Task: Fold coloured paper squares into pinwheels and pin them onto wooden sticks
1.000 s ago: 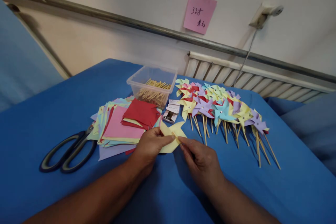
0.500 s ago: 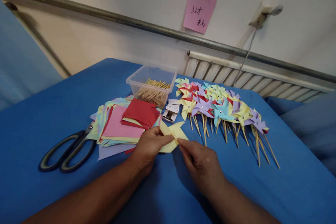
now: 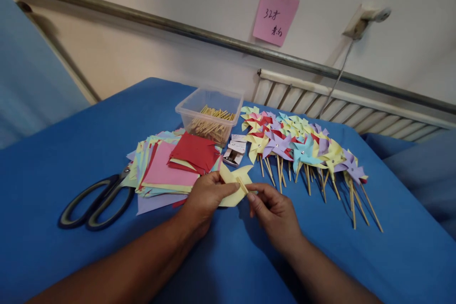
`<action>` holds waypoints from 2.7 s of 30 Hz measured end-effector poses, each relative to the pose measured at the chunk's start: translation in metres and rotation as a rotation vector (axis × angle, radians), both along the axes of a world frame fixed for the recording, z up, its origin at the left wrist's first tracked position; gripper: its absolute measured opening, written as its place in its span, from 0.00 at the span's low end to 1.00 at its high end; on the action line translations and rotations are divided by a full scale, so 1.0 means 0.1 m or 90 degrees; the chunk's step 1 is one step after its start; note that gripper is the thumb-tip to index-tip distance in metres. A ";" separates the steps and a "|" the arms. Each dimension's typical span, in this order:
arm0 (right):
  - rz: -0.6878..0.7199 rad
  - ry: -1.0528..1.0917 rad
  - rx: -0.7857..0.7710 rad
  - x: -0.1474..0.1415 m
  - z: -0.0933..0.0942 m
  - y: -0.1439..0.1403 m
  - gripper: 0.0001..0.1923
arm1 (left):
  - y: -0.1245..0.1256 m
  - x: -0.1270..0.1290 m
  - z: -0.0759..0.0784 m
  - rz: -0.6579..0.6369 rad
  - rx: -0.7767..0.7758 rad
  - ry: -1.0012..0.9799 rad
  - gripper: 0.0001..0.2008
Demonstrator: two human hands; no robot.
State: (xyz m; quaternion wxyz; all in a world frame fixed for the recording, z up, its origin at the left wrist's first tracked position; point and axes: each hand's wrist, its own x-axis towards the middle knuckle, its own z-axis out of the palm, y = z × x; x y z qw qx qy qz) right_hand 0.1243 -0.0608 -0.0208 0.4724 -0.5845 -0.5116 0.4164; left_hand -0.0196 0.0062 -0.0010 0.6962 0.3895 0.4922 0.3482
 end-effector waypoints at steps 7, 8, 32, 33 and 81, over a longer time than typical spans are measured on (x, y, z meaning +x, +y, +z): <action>0.022 -0.017 -0.005 0.02 -0.03 0.01 0.15 | 0.02 -0.01 -0.01 -0.009 -0.002 0.008 0.14; 0.024 -0.018 -0.005 0.02 -0.03 0.00 0.15 | 0.02 -0.01 -0.01 -0.012 -0.003 0.010 0.13; 0.055 0.119 -0.056 0.03 0.02 0.03 0.21 | 0.03 -0.02 -0.01 -0.031 0.001 0.027 0.15; 0.054 0.126 -0.057 0.03 0.02 0.03 0.21 | 0.03 -0.02 0.00 -0.032 0.001 0.028 0.14; 0.091 -0.247 0.213 0.15 0.04 -0.01 0.16 | 0.02 0.00 0.02 -0.022 -0.034 0.015 0.12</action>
